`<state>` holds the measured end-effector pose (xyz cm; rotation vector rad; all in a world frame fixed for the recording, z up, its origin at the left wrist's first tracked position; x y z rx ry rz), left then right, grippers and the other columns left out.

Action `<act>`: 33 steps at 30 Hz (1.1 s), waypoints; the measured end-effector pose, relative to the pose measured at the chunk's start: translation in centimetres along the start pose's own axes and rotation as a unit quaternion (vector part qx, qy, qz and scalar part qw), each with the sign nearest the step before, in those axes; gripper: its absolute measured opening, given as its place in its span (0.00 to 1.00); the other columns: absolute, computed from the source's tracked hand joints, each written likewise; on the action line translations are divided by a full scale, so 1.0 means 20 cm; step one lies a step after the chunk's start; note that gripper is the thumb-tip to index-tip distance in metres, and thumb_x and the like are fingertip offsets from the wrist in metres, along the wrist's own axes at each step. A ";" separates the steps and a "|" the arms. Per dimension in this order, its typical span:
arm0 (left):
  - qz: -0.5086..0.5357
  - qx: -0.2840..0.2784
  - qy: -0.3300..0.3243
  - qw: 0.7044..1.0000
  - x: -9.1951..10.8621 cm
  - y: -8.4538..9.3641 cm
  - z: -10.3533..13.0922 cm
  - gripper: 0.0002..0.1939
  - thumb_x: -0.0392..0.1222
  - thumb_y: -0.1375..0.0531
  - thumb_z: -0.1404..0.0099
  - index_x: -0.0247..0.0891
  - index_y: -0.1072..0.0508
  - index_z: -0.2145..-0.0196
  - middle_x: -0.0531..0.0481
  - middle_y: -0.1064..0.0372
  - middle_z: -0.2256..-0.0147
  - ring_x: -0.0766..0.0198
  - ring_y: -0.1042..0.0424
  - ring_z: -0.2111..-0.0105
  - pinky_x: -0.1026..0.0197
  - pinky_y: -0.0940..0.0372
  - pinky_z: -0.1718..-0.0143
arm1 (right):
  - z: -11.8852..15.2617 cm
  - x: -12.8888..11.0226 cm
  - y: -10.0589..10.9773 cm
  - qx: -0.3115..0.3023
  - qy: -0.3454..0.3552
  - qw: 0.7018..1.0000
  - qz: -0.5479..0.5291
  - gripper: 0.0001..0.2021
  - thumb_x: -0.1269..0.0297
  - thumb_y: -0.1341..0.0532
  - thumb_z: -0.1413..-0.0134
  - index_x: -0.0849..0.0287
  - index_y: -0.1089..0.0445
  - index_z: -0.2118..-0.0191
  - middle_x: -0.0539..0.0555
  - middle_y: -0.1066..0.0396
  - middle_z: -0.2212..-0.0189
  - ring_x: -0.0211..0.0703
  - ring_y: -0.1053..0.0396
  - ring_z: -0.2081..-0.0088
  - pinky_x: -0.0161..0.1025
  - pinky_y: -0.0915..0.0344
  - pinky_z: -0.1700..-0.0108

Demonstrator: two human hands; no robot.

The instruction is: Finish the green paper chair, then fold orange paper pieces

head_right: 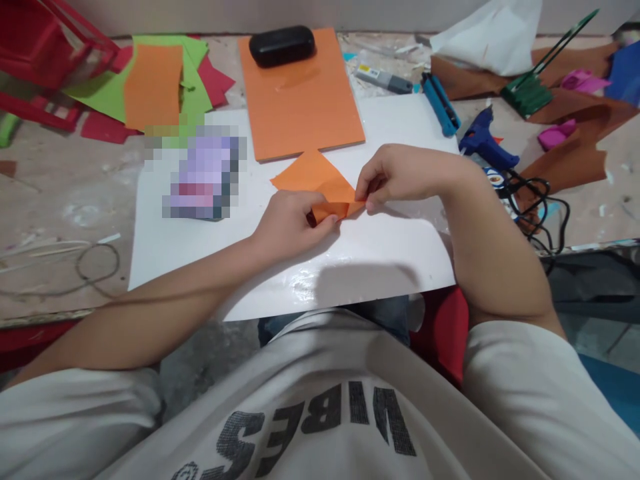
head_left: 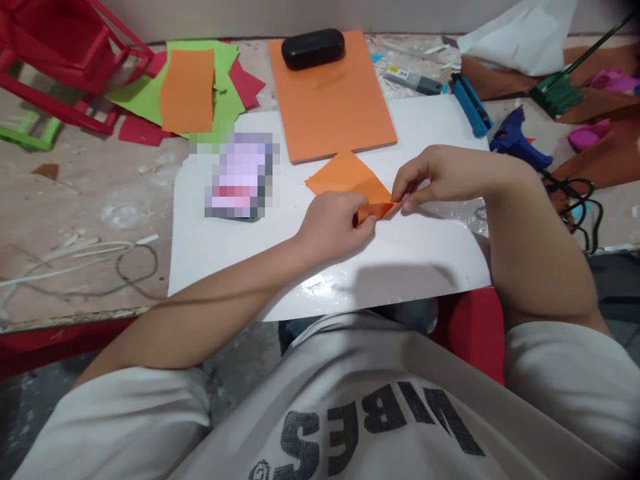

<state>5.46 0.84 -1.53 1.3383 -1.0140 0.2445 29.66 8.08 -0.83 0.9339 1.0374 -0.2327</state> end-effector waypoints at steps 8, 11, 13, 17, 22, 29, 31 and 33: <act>-0.034 -0.032 0.016 0.999 -0.01 -0.01 -0.03 0.16 0.41 0.33 0.34 0.44 0.38 0.74 0.50 0.29 0.73 0.57 0.32 0.71 0.50 0.43 0.66 | 0.00 -0.12 -0.02 -0.101 -0.085 0.986 0.103 0.17 0.40 0.22 0.39 0.48 0.10 0.60 0.51 0.11 0.59 0.56 0.17 0.53 0.50 0.24 0.47; -0.038 -0.034 0.018 0.999 -0.01 -0.02 -0.04 0.08 0.40 0.33 0.35 0.44 0.30 0.68 0.50 0.27 0.71 0.56 0.31 0.70 0.51 0.42 0.66 | 0.00 -0.11 -0.02 -0.105 -0.096 0.984 0.107 0.17 0.40 0.22 0.40 0.47 0.11 0.60 0.52 0.12 0.58 0.57 0.17 0.53 0.51 0.24 0.47; -0.031 -0.026 0.019 0.999 0.00 -0.03 -0.05 0.06 0.42 0.32 0.35 0.43 0.26 0.63 0.51 0.25 0.69 0.55 0.29 0.69 0.52 0.42 0.65 | 0.00 -0.10 -0.03 -0.110 -0.101 0.983 0.103 0.17 0.40 0.21 0.41 0.47 0.10 0.60 0.51 0.12 0.58 0.57 0.17 0.53 0.51 0.24 0.47; -0.009 -0.011 0.008 1.000 0.00 -0.05 -0.06 0.08 0.43 0.32 0.31 0.43 0.27 0.66 0.51 0.24 0.70 0.58 0.29 0.69 0.54 0.43 0.65 | 0.00 -0.11 -0.03 -0.120 -0.104 0.982 0.098 0.17 0.39 0.20 0.42 0.46 0.10 0.59 0.52 0.11 0.57 0.57 0.17 0.52 0.50 0.24 0.47; 0.053 0.010 -0.025 0.998 -0.01 -0.06 -0.06 0.11 0.34 0.31 0.34 0.43 0.31 0.67 0.54 0.24 0.69 0.62 0.30 0.70 0.57 0.41 0.66 | 0.00 -0.12 -0.03 -0.114 -0.108 0.982 0.104 0.18 0.40 0.19 0.43 0.48 0.10 0.58 0.52 0.11 0.59 0.55 0.18 0.54 0.49 0.26 0.50; 0.056 0.021 -0.031 0.998 -0.02 -0.08 -0.07 0.14 0.29 0.36 0.35 0.44 0.37 0.68 0.55 0.29 0.72 0.64 0.35 0.72 0.58 0.44 0.69 | 0.00 -0.14 -0.03 -0.100 -0.109 0.985 0.091 0.10 0.53 0.22 0.37 0.51 0.10 0.56 0.53 0.11 0.60 0.51 0.19 0.56 0.48 0.28 0.49; 0.047 0.019 -0.031 0.998 -0.02 -0.08 -0.07 0.17 0.28 0.35 0.36 0.45 0.39 0.68 0.56 0.31 0.73 0.64 0.37 0.73 0.57 0.45 0.70 | 0.00 -0.14 -0.03 -0.095 -0.112 0.986 0.084 0.08 0.55 0.25 0.34 0.52 0.10 0.56 0.53 0.11 0.60 0.50 0.20 0.56 0.48 0.29 0.48; 0.036 0.021 -0.038 0.998 -0.02 -0.08 -0.06 0.18 0.28 0.34 0.35 0.45 0.40 0.68 0.56 0.31 0.72 0.64 0.38 0.73 0.57 0.45 0.69 | -0.01 -0.14 -0.03 -0.089 -0.116 0.986 0.083 0.08 0.56 0.25 0.35 0.53 0.11 0.58 0.54 0.11 0.61 0.49 0.21 0.57 0.48 0.29 0.49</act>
Point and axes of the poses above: each hand's wrist, its own z-axis away from the middle knuckle, its own y-axis out of the back of the hand, x = y × z, the point moved 5 cm from there along -z, towards the middle knuckle
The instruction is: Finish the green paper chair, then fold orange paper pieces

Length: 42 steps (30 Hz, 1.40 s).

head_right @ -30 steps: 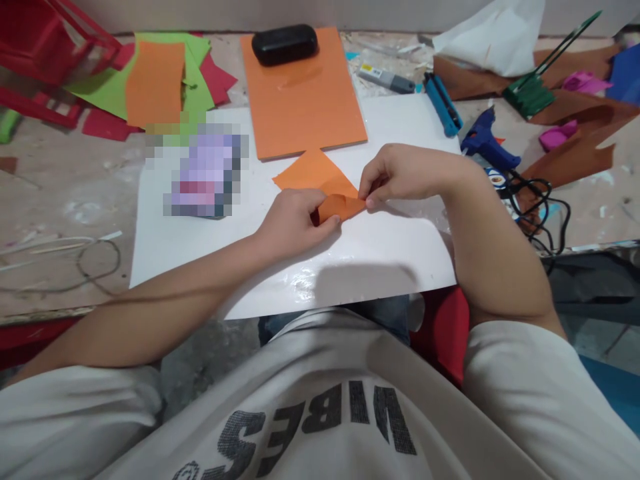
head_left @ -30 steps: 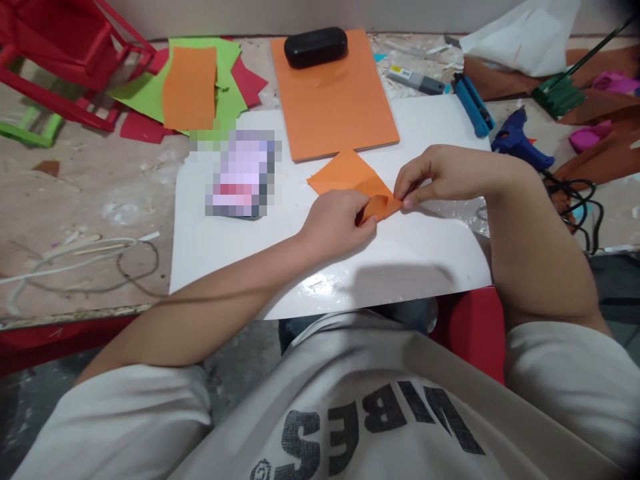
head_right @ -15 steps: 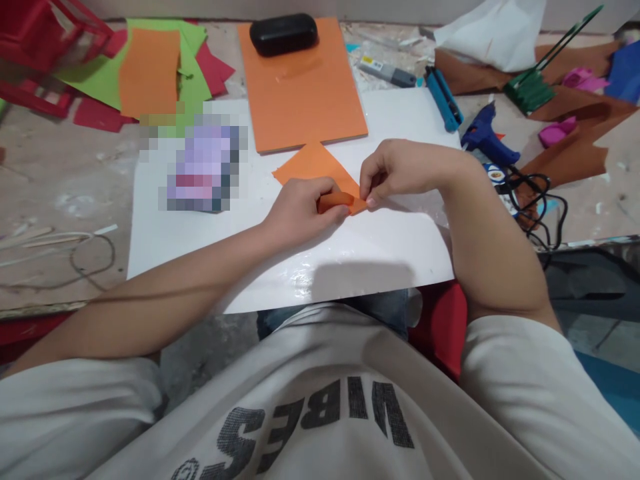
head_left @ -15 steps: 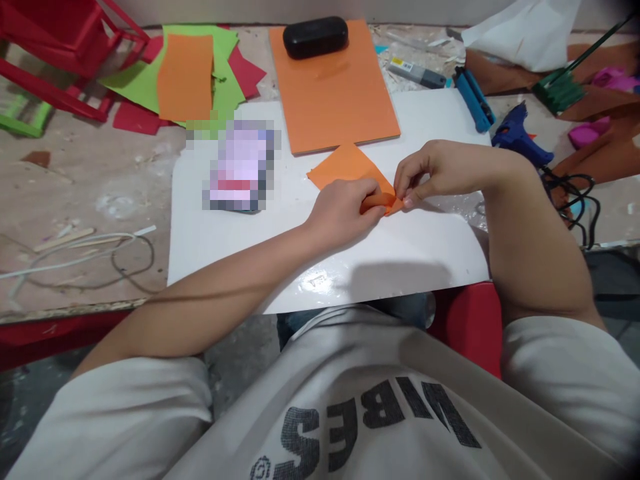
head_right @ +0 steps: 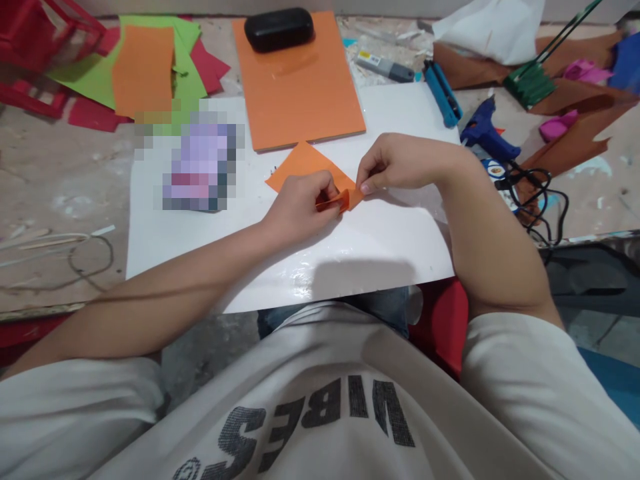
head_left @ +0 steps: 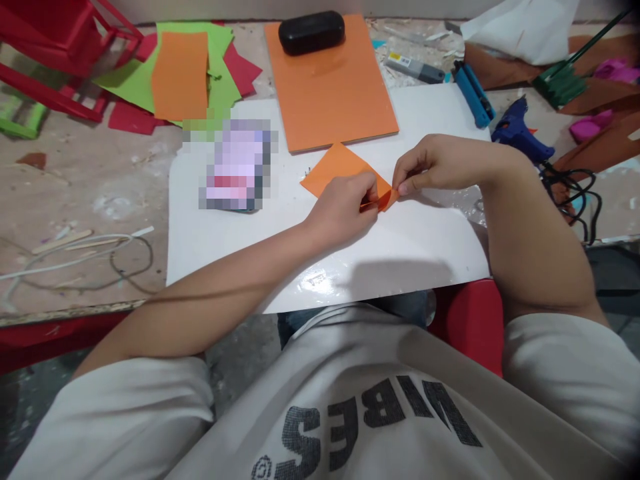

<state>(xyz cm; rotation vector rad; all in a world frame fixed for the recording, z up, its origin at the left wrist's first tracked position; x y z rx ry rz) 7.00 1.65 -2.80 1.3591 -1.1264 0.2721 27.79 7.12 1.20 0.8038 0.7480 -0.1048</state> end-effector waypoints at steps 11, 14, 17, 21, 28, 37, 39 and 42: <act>-0.056 -0.008 0.002 0.998 0.01 -0.01 0.01 0.19 0.32 0.30 0.31 0.45 0.38 0.67 0.53 0.27 0.69 0.61 0.34 0.71 0.54 0.45 0.67 | -0.03 0.04 -0.01 -0.003 -0.019 1.000 -0.003 0.17 0.40 0.18 0.45 0.47 0.11 0.61 0.53 0.11 0.61 0.56 0.21 0.54 0.51 0.27 0.48; -0.068 -0.003 0.001 0.998 0.00 -0.01 0.02 0.16 0.28 0.32 0.33 0.45 0.35 0.64 0.53 0.25 0.68 0.61 0.32 0.70 0.55 0.44 0.67 | -0.04 0.04 -0.01 0.004 -0.024 1.000 0.001 0.15 0.42 0.18 0.44 0.46 0.11 0.62 0.52 0.11 0.62 0.56 0.21 0.55 0.51 0.28 0.50; -0.063 0.003 -0.006 0.998 -0.01 0.00 0.02 0.12 0.28 0.35 0.31 0.44 0.28 0.55 0.52 0.21 0.63 0.59 0.26 0.65 0.55 0.38 0.64 | -0.03 0.03 -0.02 0.010 -0.027 1.000 0.000 0.14 0.44 0.19 0.43 0.47 0.11 0.62 0.51 0.12 0.63 0.54 0.22 0.57 0.50 0.30 0.51; -0.048 0.000 -0.013 0.999 -0.02 0.02 0.05 0.22 0.31 0.37 0.28 0.45 0.28 0.39 0.45 0.19 0.49 0.54 0.19 0.53 0.52 0.28 0.54 | -0.02 0.01 -0.02 0.011 -0.024 1.000 0.000 0.15 0.44 0.19 0.41 0.51 0.12 0.61 0.53 0.13 0.65 0.52 0.23 0.58 0.49 0.32 0.51; -0.117 -0.024 -0.056 0.991 -0.02 0.07 0.07 0.21 0.40 0.32 0.23 0.47 0.28 0.36 0.37 0.26 0.40 0.40 0.23 0.40 0.40 0.27 0.43 | -0.03 0.02 -0.03 0.015 -0.017 1.000 -0.013 0.17 0.43 0.19 0.42 0.52 0.13 0.62 0.53 0.14 0.66 0.52 0.24 0.58 0.49 0.34 0.52; -0.211 -0.117 -0.142 0.960 0.03 0.08 0.07 0.19 0.40 0.44 0.17 0.43 0.17 0.64 0.41 0.24 0.62 0.48 0.25 0.60 0.42 0.35 0.50 | -0.03 -0.01 -0.03 0.034 -0.035 0.999 0.011 0.08 0.55 0.21 0.39 0.52 0.13 0.63 0.54 0.13 0.63 0.52 0.24 0.58 0.51 0.33 0.51; -0.236 -0.120 -0.161 0.951 0.05 0.10 0.09 0.20 0.37 0.45 0.18 0.43 0.15 0.63 0.39 0.20 0.59 0.47 0.24 0.58 0.42 0.35 0.51 | -0.03 -0.02 -0.03 0.035 -0.038 0.998 0.024 0.05 0.59 0.22 0.39 0.52 0.12 0.63 0.54 0.13 0.63 0.52 0.24 0.58 0.51 0.33 0.51; -0.286 -0.145 -0.186 0.929 0.09 0.11 0.12 0.19 0.32 0.44 0.23 0.43 0.13 0.59 0.39 0.19 0.59 0.46 0.23 0.57 0.41 0.34 0.50 | -0.03 -0.01 -0.03 0.034 -0.043 0.998 0.037 0.03 0.60 0.23 0.39 0.52 0.12 0.62 0.53 0.14 0.64 0.52 0.24 0.58 0.51 0.33 0.52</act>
Point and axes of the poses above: each hand's wrist, its own z-axis away from the middle knuckle, its own y-axis out of the back of the hand, x = y × z, the point moved 5 cm from there along -z, towards the middle knuckle
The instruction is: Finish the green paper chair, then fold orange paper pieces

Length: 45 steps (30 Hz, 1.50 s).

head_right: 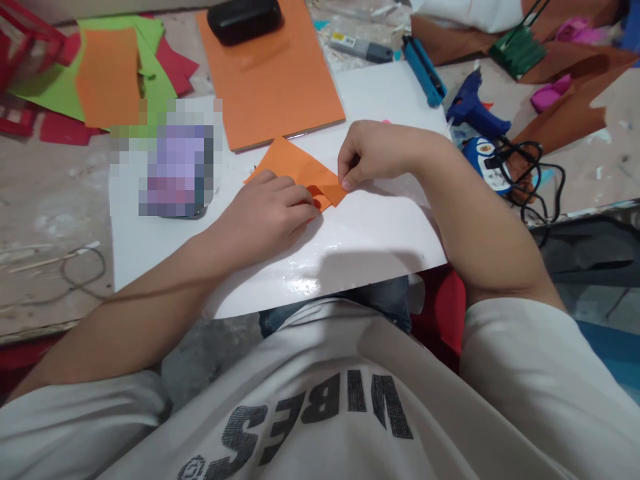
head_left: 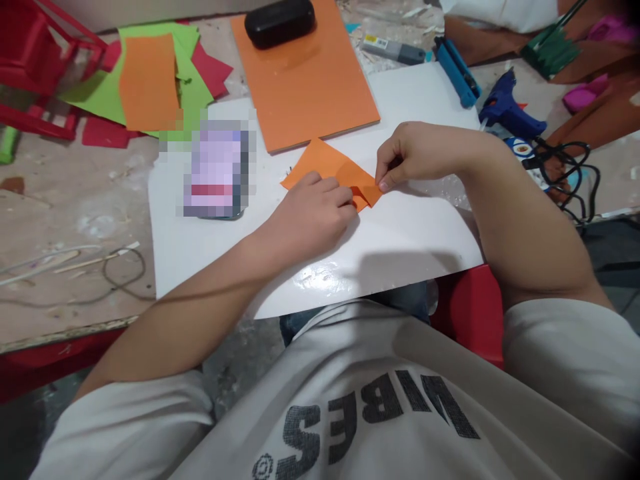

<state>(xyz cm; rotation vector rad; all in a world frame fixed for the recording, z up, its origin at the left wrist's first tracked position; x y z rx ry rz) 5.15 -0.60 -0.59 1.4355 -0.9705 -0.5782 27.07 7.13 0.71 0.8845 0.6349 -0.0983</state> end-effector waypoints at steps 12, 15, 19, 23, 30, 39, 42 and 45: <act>-0.080 -0.140 0.046 0.986 0.14 0.00 0.02 0.30 0.48 0.42 0.16 0.28 0.24 0.26 0.22 0.24 0.40 0.38 0.18 0.55 0.45 0.32 0.58 | -0.04 0.07 -0.01 -0.001 0.030 0.999 -0.042 0.14 0.47 0.17 0.43 0.51 0.12 0.63 0.50 0.16 0.70 0.52 0.25 0.56 0.48 0.36 0.50; -0.078 -0.163 0.066 0.981 0.13 -0.02 0.01 0.32 0.53 0.43 0.14 0.31 0.27 0.23 0.21 0.25 0.38 0.37 0.18 0.55 0.47 0.32 0.60 | -0.04 0.06 -0.01 0.000 0.029 0.999 -0.028 0.14 0.48 0.18 0.42 0.52 0.12 0.63 0.51 0.16 0.69 0.51 0.25 0.57 0.48 0.36 0.51; -0.061 -0.143 0.070 0.985 0.11 -0.04 0.01 0.37 0.64 0.40 0.16 0.36 0.28 0.22 0.25 0.25 0.38 0.43 0.20 0.59 0.48 0.32 0.60 | -0.04 0.05 -0.01 -0.001 0.035 0.999 -0.024 0.15 0.46 0.18 0.42 0.52 0.12 0.63 0.50 0.16 0.69 0.50 0.26 0.57 0.47 0.36 0.51; -0.059 -0.123 0.068 0.988 0.10 -0.06 0.01 0.42 0.72 0.39 0.18 0.37 0.28 0.23 0.26 0.24 0.39 0.47 0.22 0.62 0.49 0.32 0.61 | -0.04 0.06 -0.01 -0.003 0.039 0.998 -0.043 0.17 0.44 0.17 0.45 0.52 0.12 0.63 0.51 0.16 0.70 0.51 0.26 0.57 0.47 0.36 0.52; -0.078 -0.161 0.077 0.981 0.15 -0.01 0.00 0.43 0.69 0.35 0.18 0.34 0.28 0.22 0.23 0.25 0.35 0.42 0.19 0.56 0.50 0.33 0.61 | -0.06 0.08 -0.02 0.001 0.027 0.999 -0.021 0.19 0.39 0.18 0.47 0.49 0.11 0.64 0.51 0.17 0.70 0.49 0.26 0.62 0.47 0.35 0.56; -0.021 -0.138 0.004 0.990 0.08 0.11 0.04 0.20 0.57 0.30 0.18 0.36 0.12 0.50 0.32 0.18 0.44 0.42 0.19 0.52 0.46 0.30 0.53 | -0.06 0.08 -0.02 0.011 0.011 1.000 -0.006 0.16 0.40 0.18 0.49 0.46 0.10 0.64 0.50 0.17 0.69 0.50 0.24 0.62 0.46 0.34 0.58; -0.012 -0.077 -0.027 0.997 0.06 0.11 0.04 0.15 0.53 0.30 0.18 0.38 0.10 0.54 0.32 0.17 0.43 0.37 0.21 0.43 0.40 0.30 0.44 | -0.05 0.06 -0.02 0.017 0.001 1.000 -0.012 0.14 0.44 0.17 0.48 0.47 0.11 0.65 0.50 0.18 0.69 0.50 0.24 0.62 0.47 0.34 0.57; -0.031 -0.031 -0.048 0.998 0.06 0.11 0.04 0.14 0.50 0.31 0.18 0.38 0.09 0.54 0.31 0.20 0.35 0.33 0.26 0.35 0.34 0.32 0.37 | -0.05 0.03 -0.03 0.024 0.002 1.000 -0.020 0.12 0.48 0.18 0.45 0.48 0.13 0.67 0.50 0.19 0.70 0.49 0.24 0.62 0.47 0.34 0.57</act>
Point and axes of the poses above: each hand's wrist, its own z-axis away from the middle knuckle, its own y-axis out of the back of the hand, x = y × z, the point moved 5 cm from there along -z, towards the middle knuckle
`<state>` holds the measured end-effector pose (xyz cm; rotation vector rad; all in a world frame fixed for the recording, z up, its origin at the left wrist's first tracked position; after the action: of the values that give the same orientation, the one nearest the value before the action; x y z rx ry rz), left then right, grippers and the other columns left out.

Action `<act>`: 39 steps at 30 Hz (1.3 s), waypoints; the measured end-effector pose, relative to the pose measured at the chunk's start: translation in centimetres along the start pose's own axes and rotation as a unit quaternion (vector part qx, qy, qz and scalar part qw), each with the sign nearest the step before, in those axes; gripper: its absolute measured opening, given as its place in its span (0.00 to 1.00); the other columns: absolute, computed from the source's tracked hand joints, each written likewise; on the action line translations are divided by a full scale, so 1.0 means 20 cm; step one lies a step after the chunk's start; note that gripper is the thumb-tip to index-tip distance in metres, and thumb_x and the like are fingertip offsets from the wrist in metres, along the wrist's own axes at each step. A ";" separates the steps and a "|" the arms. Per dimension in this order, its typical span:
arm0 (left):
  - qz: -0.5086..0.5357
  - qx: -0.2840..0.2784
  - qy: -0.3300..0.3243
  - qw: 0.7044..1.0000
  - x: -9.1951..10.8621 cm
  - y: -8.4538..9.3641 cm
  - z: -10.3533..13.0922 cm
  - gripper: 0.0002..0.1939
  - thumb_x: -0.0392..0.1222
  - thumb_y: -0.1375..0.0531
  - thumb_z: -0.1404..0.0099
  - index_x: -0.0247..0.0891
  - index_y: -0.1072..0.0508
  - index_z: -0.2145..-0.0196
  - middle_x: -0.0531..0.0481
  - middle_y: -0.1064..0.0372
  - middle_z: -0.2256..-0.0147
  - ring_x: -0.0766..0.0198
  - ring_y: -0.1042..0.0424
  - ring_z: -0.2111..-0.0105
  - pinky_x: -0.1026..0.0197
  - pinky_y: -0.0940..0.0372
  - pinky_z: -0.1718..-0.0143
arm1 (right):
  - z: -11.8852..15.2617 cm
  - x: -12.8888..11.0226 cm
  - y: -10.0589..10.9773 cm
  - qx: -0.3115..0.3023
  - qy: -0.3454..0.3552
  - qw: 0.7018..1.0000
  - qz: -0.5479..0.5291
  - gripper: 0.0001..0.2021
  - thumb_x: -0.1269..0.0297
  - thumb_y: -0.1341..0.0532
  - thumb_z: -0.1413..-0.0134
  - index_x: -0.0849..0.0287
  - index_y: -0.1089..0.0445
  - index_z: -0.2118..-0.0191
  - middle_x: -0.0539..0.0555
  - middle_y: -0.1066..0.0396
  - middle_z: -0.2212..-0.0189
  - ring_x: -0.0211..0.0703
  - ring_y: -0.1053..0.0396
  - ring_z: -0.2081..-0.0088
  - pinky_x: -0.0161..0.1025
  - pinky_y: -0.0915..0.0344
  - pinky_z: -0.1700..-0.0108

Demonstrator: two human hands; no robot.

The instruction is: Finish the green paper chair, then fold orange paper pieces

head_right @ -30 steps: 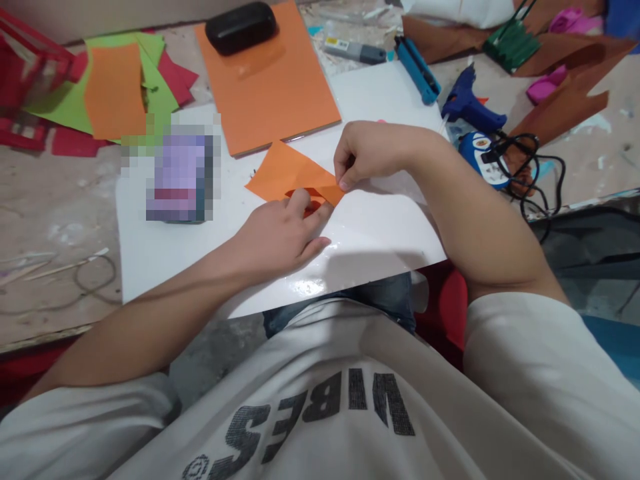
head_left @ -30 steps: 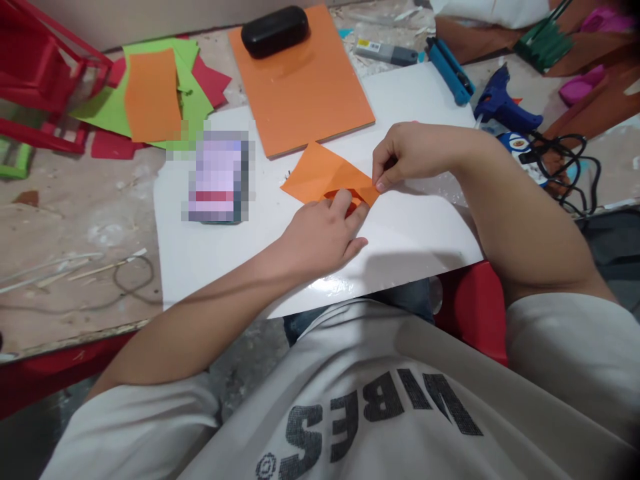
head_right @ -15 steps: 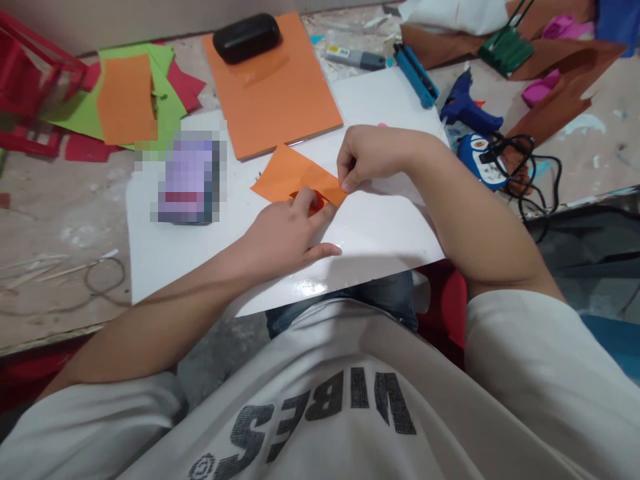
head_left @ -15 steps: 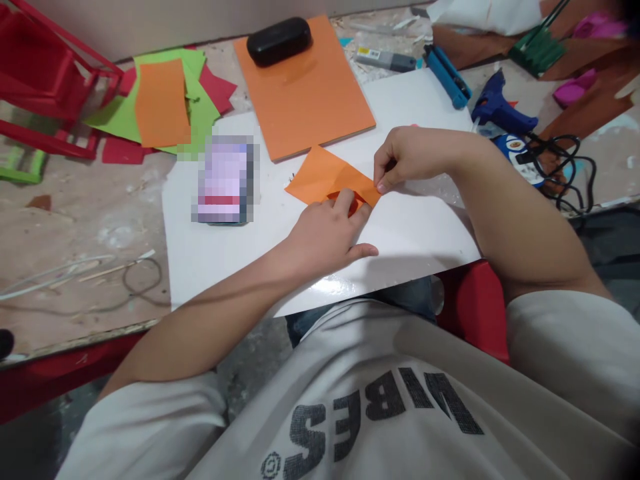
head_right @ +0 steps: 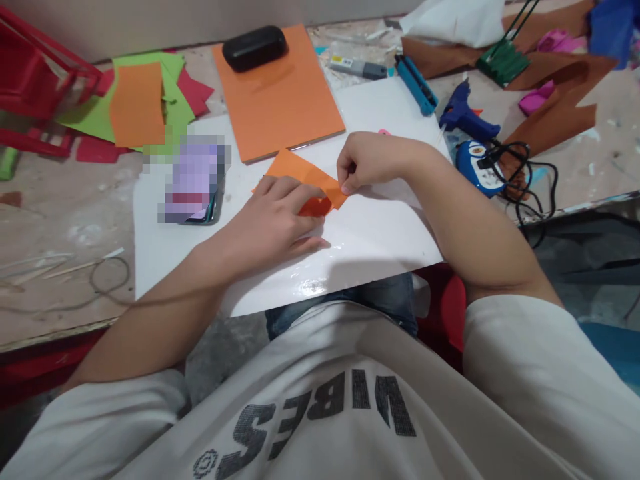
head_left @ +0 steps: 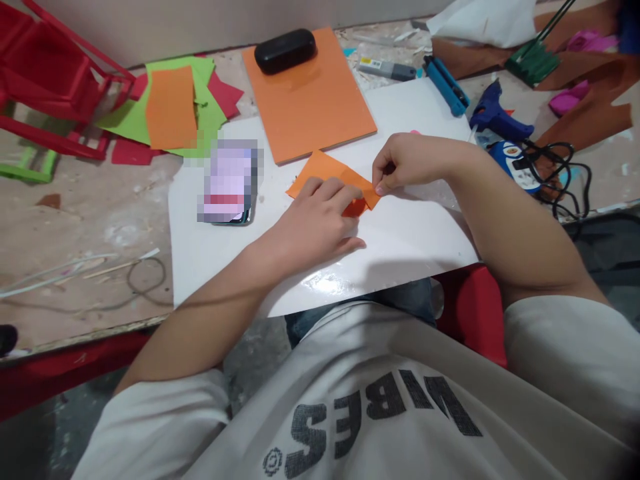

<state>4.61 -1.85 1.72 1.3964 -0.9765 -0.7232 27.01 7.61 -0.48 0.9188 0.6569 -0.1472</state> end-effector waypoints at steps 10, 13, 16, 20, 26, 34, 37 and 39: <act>0.003 0.019 -0.022 1.000 0.00 -0.06 -0.01 0.13 0.45 0.31 0.21 0.39 0.11 0.45 0.34 0.23 0.27 0.32 0.28 0.25 0.27 0.35 0.22 | 0.04 -0.12 -0.01 0.035 -0.021 0.999 0.026 0.12 0.77 0.24 0.38 0.56 0.20 0.70 0.47 0.25 0.76 0.40 0.31 0.68 0.45 0.40 0.60; 0.021 -0.012 -0.026 0.999 0.00 -0.10 -0.03 0.17 0.46 0.33 0.19 0.37 0.13 0.40 0.33 0.30 0.20 0.34 0.34 0.18 0.25 0.43 0.14 | 0.04 -0.13 -0.02 0.042 -0.019 0.998 0.039 0.14 0.79 0.24 0.38 0.56 0.21 0.71 0.46 0.26 0.77 0.39 0.33 0.69 0.45 0.41 0.61; 0.027 -0.050 -0.017 0.998 0.01 -0.13 -0.05 0.18 0.49 0.38 0.14 0.35 0.16 0.40 0.29 0.32 0.19 0.36 0.35 0.16 0.26 0.46 0.12 | 0.03 -0.12 -0.02 0.053 -0.012 0.997 0.048 0.15 0.81 0.22 0.41 0.56 0.22 0.72 0.46 0.27 0.78 0.38 0.33 0.70 0.45 0.42 0.62; 0.023 -0.062 0.020 0.998 0.02 -0.13 -0.04 0.19 0.50 0.41 0.13 0.34 0.20 0.38 0.26 0.30 0.21 0.34 0.34 0.17 0.29 0.40 0.15 | 0.01 -0.11 -0.03 0.060 -0.014 0.997 0.048 0.17 0.83 0.21 0.42 0.56 0.22 0.73 0.46 0.26 0.78 0.39 0.31 0.70 0.45 0.40 0.63; 0.036 -0.031 0.118 0.992 -0.01 -0.08 -0.02 0.19 0.49 0.32 0.20 0.33 0.19 0.41 0.29 0.13 0.42 0.36 0.14 0.39 0.37 0.28 0.28 | -0.02 -0.07 -0.04 0.060 0.001 0.997 0.052 0.16 0.82 0.20 0.46 0.55 0.20 0.73 0.46 0.23 0.76 0.39 0.29 0.70 0.45 0.38 0.62; -0.021 0.046 0.132 0.990 -0.08 -0.09 -0.05 0.15 0.43 0.40 0.25 0.37 0.13 0.63 0.34 0.14 0.63 0.42 0.16 0.62 0.34 0.27 0.42 | 0.00 0.01 -0.02 0.056 0.133 0.989 0.016 0.16 0.50 0.15 0.45 0.50 0.15 0.59 0.51 0.17 0.64 0.50 0.24 0.59 0.46 0.32 0.58; -0.002 0.096 0.139 0.986 -0.14 -0.09 -0.05 0.13 0.42 0.39 0.28 0.40 0.17 0.68 0.38 0.19 0.71 0.46 0.21 0.70 0.38 0.27 0.50 | 0.04 -0.06 -0.01 0.095 0.194 0.976 0.012 0.23 0.47 0.13 0.48 0.47 0.13 0.50 0.53 0.15 0.52 0.53 0.23 0.53 0.48 0.28 0.52; 0.013 0.137 0.166 0.977 -0.18 -0.07 -0.03 0.14 0.45 0.40 0.26 0.41 0.18 0.67 0.40 0.22 0.74 0.48 0.24 0.72 0.43 0.30 0.58 | 0.07 -0.11 0.00 0.125 0.243 0.962 0.016 0.19 0.46 0.17 0.40 0.47 0.13 0.49 0.55 0.15 0.49 0.55 0.22 0.51 0.50 0.26 0.47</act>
<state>3.73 1.57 -0.15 1.6762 -0.8477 -0.3254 25.83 6.08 1.42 1.2236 1.0960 0.0299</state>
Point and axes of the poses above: each hand's wrist, its own z-axis away from the middle knuckle, its own y-axis out of the back of the hand, x = y × z, the point moved 5 cm from there along -z, towards the middle knuckle
